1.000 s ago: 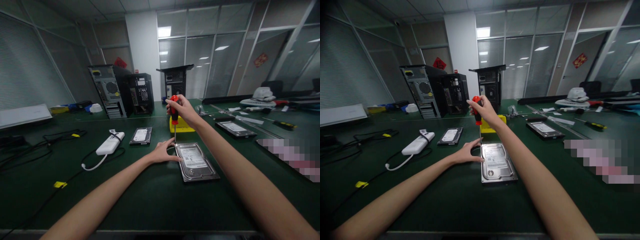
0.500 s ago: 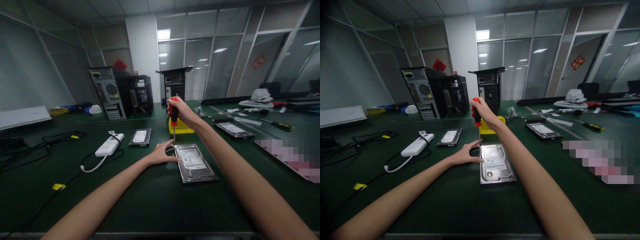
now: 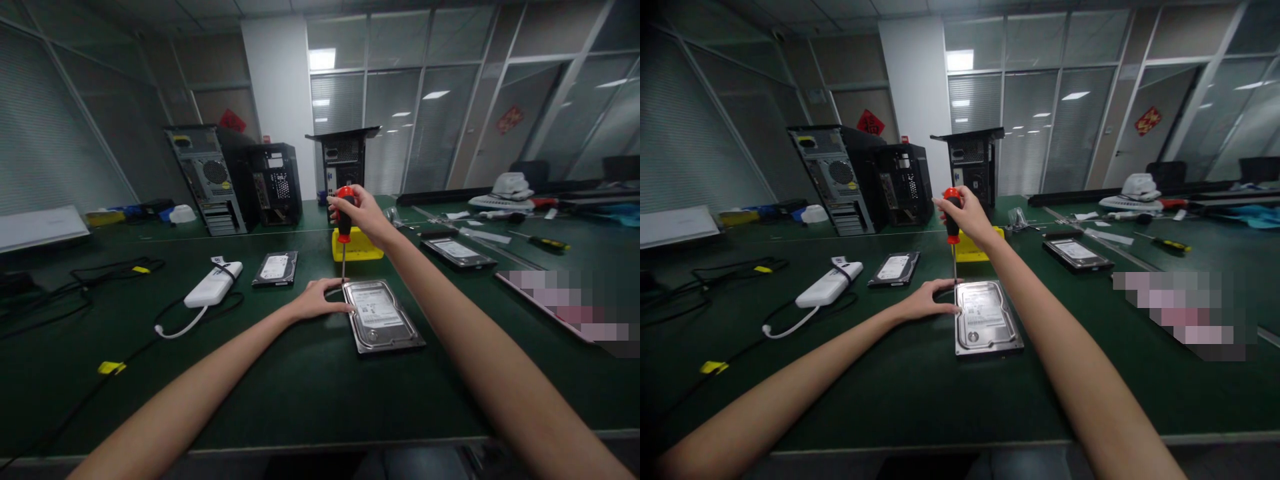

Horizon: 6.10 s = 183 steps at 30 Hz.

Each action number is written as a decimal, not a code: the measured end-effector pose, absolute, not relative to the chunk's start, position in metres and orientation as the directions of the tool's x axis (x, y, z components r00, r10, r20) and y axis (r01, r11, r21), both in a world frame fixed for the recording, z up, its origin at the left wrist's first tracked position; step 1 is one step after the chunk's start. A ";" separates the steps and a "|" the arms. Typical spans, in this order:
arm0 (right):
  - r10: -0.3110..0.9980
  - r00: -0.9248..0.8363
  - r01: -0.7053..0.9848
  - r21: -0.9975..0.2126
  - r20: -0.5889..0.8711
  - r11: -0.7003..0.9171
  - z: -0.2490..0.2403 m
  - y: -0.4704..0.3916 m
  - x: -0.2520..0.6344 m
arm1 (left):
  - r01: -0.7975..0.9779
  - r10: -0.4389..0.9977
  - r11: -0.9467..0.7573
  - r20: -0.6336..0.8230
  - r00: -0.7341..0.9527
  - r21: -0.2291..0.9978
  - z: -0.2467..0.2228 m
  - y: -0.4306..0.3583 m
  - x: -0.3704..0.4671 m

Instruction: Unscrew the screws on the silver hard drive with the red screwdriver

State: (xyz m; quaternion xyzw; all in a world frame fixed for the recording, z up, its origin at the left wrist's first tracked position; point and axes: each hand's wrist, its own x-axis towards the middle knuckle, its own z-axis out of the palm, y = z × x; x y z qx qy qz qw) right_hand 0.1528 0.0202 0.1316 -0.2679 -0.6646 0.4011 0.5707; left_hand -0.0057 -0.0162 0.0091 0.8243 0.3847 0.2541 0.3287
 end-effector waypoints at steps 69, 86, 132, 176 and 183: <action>0.842 -0.104 -0.385 -0.802 0.529 0.456 0.118 0.036 0.145 | 0.424 0.864 -0.413 0.200 0.461 0.806 0.003 -0.004 -0.002; 0.855 -0.059 -0.430 -0.785 0.516 0.445 0.111 0.041 0.143 | 0.445 0.902 -0.393 0.242 0.358 0.805 0.004 -0.007 -0.002; 0.825 -0.138 -0.396 -0.794 0.547 0.461 0.122 0.027 0.144 | 0.424 0.901 -0.356 0.186 0.391 0.833 -0.002 -0.001 -0.006; 0.828 -0.234 -0.329 -0.843 0.510 0.426 0.125 0.034 0.147 | 0.446 0.895 -0.355 0.161 0.415 0.822 0.005 -0.005 -0.006; 0.813 -0.229 -0.309 -0.832 0.536 0.461 0.126 0.028 0.150 | 0.476 0.904 -0.343 0.147 0.402 0.810 0.008 -0.007 -0.004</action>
